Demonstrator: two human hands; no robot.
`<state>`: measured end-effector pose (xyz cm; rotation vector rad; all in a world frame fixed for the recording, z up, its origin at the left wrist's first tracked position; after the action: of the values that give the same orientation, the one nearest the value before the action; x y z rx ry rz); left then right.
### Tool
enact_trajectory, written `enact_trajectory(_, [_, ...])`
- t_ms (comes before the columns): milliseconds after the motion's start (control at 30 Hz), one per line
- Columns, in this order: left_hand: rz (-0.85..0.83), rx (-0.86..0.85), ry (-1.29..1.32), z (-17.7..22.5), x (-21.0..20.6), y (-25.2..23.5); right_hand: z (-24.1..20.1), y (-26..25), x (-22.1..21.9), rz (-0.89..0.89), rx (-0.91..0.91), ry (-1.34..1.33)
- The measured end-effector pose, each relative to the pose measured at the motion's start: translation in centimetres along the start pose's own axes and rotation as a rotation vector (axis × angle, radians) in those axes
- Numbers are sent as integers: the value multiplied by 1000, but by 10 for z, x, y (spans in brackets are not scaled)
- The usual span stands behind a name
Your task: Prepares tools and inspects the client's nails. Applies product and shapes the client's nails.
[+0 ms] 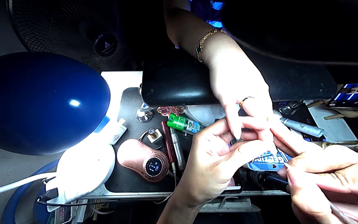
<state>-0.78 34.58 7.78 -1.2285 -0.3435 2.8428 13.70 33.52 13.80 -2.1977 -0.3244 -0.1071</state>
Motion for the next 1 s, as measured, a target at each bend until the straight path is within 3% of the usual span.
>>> enact_trajectory(1000, [-30,-4,-10,3,1,1,6,-7,3,28,-27,-108])
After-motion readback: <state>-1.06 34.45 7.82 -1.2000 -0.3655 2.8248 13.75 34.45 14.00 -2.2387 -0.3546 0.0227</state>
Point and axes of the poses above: each hand's wrist, its own y-axis away from the middle knuckle, its own x-axis out of the back of the hand, z = x × y, the point moved 10 cm from there along -y, towards the middle knuckle, and after that the axes turned 2 degrees about -y, right-handed, at the moved point
